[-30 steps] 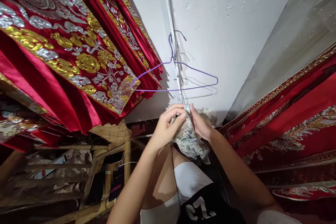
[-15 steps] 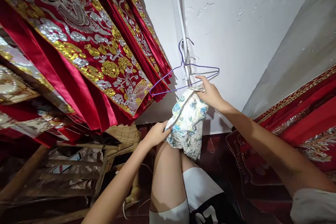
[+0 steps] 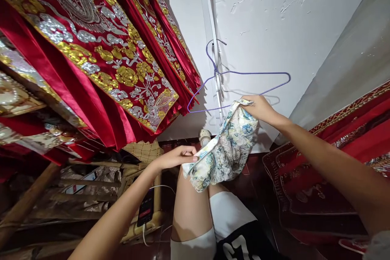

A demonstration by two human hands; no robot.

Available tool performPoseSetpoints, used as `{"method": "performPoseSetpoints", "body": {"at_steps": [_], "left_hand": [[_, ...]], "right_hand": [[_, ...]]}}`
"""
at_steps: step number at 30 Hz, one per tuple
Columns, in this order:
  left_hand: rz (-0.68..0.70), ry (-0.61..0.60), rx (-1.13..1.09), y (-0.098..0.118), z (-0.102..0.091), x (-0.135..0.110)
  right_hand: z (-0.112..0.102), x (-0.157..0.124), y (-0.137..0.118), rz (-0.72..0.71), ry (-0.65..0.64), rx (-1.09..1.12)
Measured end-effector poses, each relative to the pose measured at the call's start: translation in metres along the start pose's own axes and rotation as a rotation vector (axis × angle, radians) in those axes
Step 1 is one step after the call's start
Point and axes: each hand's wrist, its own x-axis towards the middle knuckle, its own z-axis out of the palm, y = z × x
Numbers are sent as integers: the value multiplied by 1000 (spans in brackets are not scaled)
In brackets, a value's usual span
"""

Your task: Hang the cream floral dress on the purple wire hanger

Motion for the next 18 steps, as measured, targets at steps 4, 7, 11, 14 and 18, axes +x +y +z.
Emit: {"method": "performPoseSetpoints", "body": {"at_steps": [4, 7, 11, 14, 18], "left_hand": [[25, 229, 370, 13, -27, -8], [70, 620, 588, 30, -49, -1], [286, 996, 445, 57, -65, 32], [371, 1011, 242, 70, -70, 59], [373, 828, 251, 77, -75, 67]], "right_hand": [[-22, -9, -8, -29, 35, -72], [-27, -12, -12, -41, 49, -25], [-9, -19, -23, 4, 40, 177], [11, -26, -31, 48, -8, 297], [8, -31, -32, -19, 42, 270]]}}
